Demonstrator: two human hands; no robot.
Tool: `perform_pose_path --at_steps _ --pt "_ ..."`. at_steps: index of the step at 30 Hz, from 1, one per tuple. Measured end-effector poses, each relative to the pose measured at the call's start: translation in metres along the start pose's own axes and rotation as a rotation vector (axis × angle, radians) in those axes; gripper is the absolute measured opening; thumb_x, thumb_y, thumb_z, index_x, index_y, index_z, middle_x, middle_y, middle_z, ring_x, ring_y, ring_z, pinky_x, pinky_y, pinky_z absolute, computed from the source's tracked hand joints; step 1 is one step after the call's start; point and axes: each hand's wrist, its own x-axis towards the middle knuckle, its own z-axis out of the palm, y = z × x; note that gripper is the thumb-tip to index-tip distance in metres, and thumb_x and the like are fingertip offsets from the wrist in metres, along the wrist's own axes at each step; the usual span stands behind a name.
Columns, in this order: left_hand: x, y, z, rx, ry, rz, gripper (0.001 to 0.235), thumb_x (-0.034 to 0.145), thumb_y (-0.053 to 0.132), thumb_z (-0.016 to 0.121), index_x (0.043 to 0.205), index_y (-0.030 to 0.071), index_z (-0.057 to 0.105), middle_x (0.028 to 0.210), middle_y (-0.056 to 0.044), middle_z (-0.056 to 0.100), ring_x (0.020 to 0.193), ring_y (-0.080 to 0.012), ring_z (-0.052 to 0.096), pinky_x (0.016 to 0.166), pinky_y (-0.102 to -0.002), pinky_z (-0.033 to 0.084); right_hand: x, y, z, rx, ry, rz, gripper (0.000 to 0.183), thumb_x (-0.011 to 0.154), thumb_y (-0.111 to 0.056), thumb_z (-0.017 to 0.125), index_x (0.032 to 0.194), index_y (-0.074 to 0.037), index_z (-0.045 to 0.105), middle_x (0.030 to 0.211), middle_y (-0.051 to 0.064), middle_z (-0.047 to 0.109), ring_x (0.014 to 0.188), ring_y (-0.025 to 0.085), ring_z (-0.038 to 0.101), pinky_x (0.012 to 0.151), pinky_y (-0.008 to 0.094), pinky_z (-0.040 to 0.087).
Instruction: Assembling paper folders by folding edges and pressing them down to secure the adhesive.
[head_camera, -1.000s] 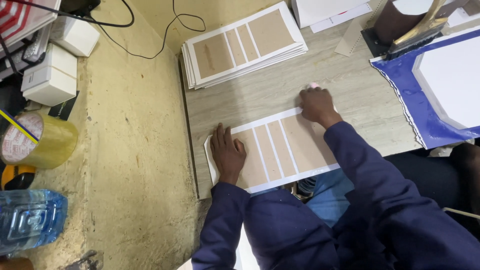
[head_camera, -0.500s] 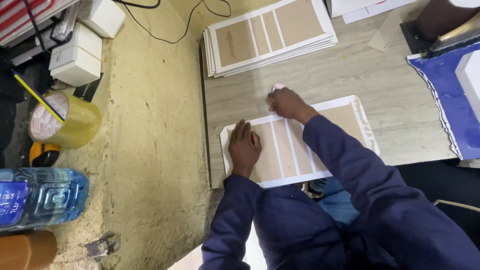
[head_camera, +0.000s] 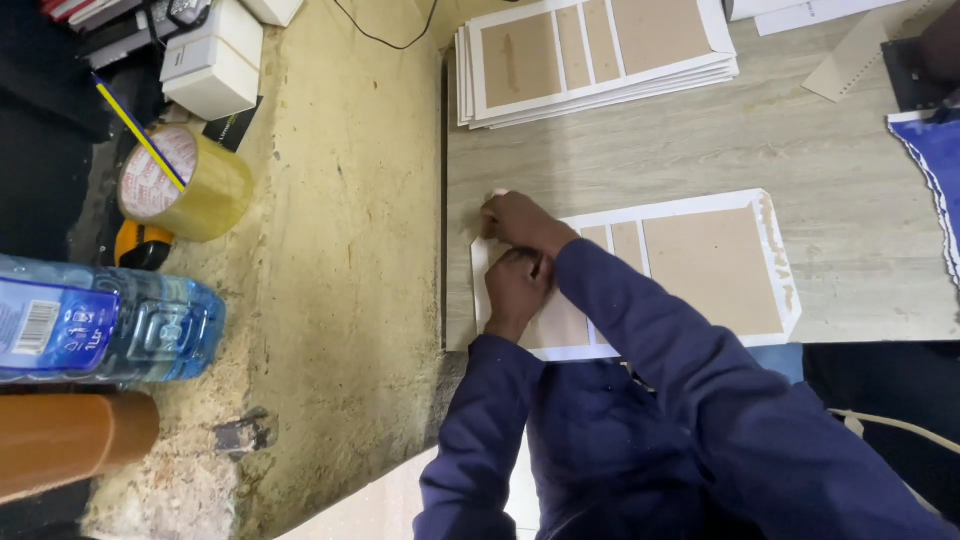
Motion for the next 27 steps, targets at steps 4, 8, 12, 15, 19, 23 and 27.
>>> perform_pose_path --at_steps 4,8,12,15,19,23,27 --pt "-0.002 0.079 -0.104 -0.406 -0.430 -0.208 0.032 0.101 0.033 0.069 0.079 0.011 0.070 0.075 -0.014 0.067 0.079 -0.0394 0.069 0.074 -0.048 0.056 -0.020 0.030 -0.064 -0.112 0.100 0.126 0.031 0.096 -0.006 0.067 0.126 0.001 0.069 0.117 0.029 0.075 0.114 0.050 0.071 0.096 0.059 0.057" --pt "-0.079 0.149 -0.129 -1.113 -0.797 -0.487 0.030 0.106 0.034 0.074 0.083 0.017 0.083 0.050 0.004 0.051 0.056 -0.0034 0.040 0.053 -0.020 0.033 -0.066 0.050 -0.115 -0.352 0.116 0.261 0.066 0.100 -0.019 0.070 0.161 -0.004 0.051 0.156 0.031 0.057 0.146 0.051 0.052 0.114 0.064 0.050" --pt "-0.170 0.143 -0.031 -1.199 -0.724 -1.144 0.048 0.096 0.036 0.081 0.134 0.007 0.074 0.108 -0.012 0.082 0.082 -0.0108 0.078 0.071 -0.020 0.063 -0.117 0.132 -0.118 -0.223 -0.036 0.060 0.031 0.095 -0.030 0.066 0.122 -0.018 0.073 0.119 0.010 0.075 0.108 0.033 0.071 0.092 0.046 0.054" --pt "-0.164 0.140 -0.025 -1.551 0.209 -1.465 0.066 0.090 0.011 0.081 0.149 0.002 0.053 0.128 -0.027 0.075 0.105 -0.0470 0.079 0.081 -0.050 0.070 -0.171 0.092 -0.145 -0.059 -0.263 0.223 0.033 0.104 -0.033 0.069 0.076 -0.016 0.064 0.070 -0.004 0.059 0.066 0.015 0.049 0.066 0.034 0.042" --pt "-0.093 0.150 -0.090 -1.194 0.555 -1.531 0.038 0.087 0.007 0.083 0.124 0.001 0.079 0.120 -0.013 0.083 0.108 -0.0246 0.076 0.096 -0.036 0.061 -0.196 0.056 -0.159 -0.153 -0.455 0.256 0.017 0.092 -0.026 0.064 0.088 -0.018 0.079 0.087 -0.005 0.082 0.082 0.013 0.072 0.077 0.031 0.053" --pt "-0.078 0.151 -0.099 -0.826 0.296 -1.125 0.052 0.093 0.030 0.087 0.061 0.017 0.049 0.058 0.007 0.038 0.060 -0.0065 0.034 0.059 -0.031 0.026 -0.220 -0.022 -0.183 -0.199 -0.014 -0.201 0.057 0.093 -0.049 0.077 0.139 -0.017 0.067 0.144 0.009 0.069 0.126 0.033 0.064 0.105 0.047 0.046" --pt "-0.043 0.172 -0.105 -0.917 0.280 -0.869 0.019 0.097 0.023 0.082 0.087 0.007 0.082 0.078 0.005 0.073 0.076 -0.0055 0.059 0.066 -0.030 0.047 -0.228 -0.107 -0.203 -0.319 0.183 -0.496 0.075 0.086 -0.053 0.085 0.144 -0.013 0.062 0.146 0.013 0.062 0.137 0.037 0.053 0.114 0.051 0.038"
